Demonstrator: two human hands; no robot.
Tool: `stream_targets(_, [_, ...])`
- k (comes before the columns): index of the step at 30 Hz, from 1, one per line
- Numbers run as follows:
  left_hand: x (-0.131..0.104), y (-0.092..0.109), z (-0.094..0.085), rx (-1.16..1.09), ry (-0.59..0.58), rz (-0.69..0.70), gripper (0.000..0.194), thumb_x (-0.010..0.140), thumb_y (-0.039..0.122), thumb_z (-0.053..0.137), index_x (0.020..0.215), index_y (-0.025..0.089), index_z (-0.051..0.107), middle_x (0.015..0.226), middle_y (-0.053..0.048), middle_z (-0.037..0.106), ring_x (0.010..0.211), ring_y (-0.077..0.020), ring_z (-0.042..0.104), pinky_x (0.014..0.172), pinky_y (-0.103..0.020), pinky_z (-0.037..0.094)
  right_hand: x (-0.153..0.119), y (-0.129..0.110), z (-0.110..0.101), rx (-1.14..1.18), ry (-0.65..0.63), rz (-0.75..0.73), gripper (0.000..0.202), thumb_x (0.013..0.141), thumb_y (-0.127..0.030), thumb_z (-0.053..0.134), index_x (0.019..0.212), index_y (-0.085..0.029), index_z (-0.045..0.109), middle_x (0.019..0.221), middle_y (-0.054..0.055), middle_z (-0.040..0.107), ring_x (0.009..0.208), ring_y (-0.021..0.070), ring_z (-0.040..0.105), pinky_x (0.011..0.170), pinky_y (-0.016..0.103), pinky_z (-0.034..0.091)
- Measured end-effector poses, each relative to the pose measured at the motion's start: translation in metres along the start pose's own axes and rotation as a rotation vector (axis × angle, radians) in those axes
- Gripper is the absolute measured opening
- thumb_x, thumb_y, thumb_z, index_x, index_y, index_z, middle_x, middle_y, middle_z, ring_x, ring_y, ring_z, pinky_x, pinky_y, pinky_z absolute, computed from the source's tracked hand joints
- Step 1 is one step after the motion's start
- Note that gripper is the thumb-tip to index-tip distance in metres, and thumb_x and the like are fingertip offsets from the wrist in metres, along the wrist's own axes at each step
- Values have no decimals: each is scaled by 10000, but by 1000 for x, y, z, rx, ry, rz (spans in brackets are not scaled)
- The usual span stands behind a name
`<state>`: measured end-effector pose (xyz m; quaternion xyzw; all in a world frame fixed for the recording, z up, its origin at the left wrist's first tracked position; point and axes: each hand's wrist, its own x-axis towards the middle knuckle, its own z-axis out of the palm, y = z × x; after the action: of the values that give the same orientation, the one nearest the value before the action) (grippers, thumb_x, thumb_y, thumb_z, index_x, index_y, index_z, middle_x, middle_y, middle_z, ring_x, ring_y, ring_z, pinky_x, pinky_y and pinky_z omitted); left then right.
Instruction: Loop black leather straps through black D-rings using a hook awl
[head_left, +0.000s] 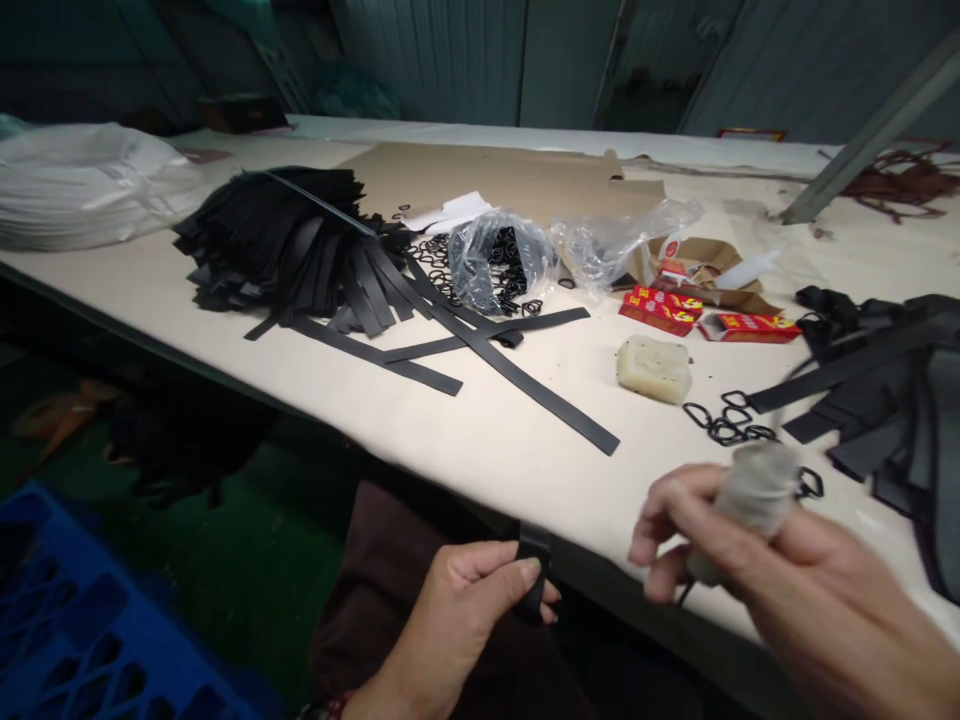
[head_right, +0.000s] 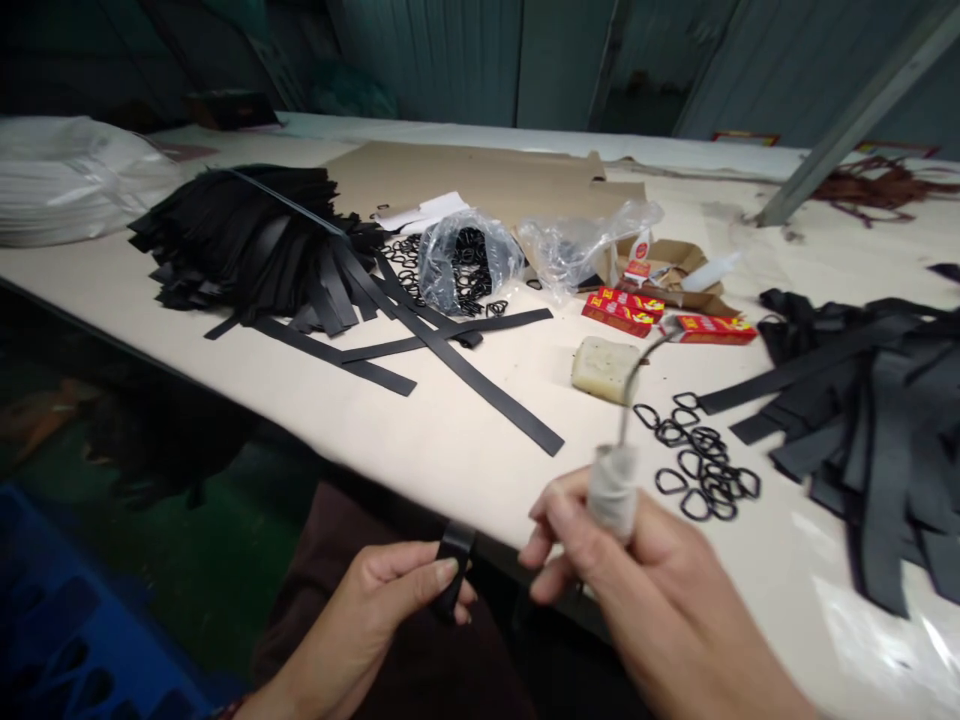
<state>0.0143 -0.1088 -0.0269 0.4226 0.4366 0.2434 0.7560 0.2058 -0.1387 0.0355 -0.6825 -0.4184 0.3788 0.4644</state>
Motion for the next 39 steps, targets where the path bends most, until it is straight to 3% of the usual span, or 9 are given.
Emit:
stream_targets(2, [-1,3,3,-28,3,22,243,791,269,574,656,114,704,651,-51,679,651,-161,585,673,-259,434,-10,13,19,-42,-214,39,292,759,-456,564,648,-197,638,530,12,560,469,150,515,436,253,430])
stream_targets(4, [-2,3,6,-43,9,29,233,789,269,579,669,117,708,664,-54,686,667,-169,590,684,-267,440,-17,25,35,8,-278,88,264,788,-422,551,681,-197,639,582,7,579,532,150,535,489,243,446])
stream_targets(8, [-5,1,10,-40,24,34,223,785,278,586,707,116,719,651,-49,688,679,-171,590,673,-262,441,-24,40,53,241,-212,271,251,721,-426,638,747,-177,639,600,1,596,573,162,568,556,261,464])
stream_targets(14, [-7,-3,17,-104,17,49,217,793,252,574,733,104,721,631,-34,679,644,-149,578,652,-238,437,-31,42,60,393,-96,464,344,628,-453,706,750,-142,622,520,-37,520,419,71,403,410,190,266])
stream_targets(19, [-9,-5,23,-119,-7,49,234,811,273,562,763,106,720,618,-25,668,608,-137,567,620,-228,428,-33,45,56,291,-113,392,299,676,-445,648,654,-158,565,482,-44,475,456,97,406,447,211,288])
stream_targets(25, [-11,-6,20,-84,-100,92,276,879,302,464,926,157,694,807,-29,676,738,-136,539,718,-244,407,-30,47,48,88,-191,274,227,708,-385,573,625,-180,519,512,-52,427,502,110,357,477,228,283])
stream_targets(29, [-10,-10,15,-8,-17,60,241,847,307,524,882,159,712,739,-14,657,714,-130,504,705,-237,401,-31,42,48,71,-158,289,236,680,-391,573,600,-182,497,526,-62,355,515,106,301,477,229,254])
stream_targets(33, [-11,-10,14,5,18,44,274,840,329,517,813,137,710,660,-9,608,671,-133,476,655,-244,402,-31,43,48,110,-267,297,255,737,-417,549,647,-187,486,551,-61,344,528,108,298,495,228,278])
stream_targets(39, [-10,-12,17,294,171,205,300,836,303,487,640,125,628,616,-9,521,617,-136,444,580,-233,380,-31,55,50,127,-394,165,233,823,-406,480,725,-194,476,701,-19,434,682,146,390,641,242,358])
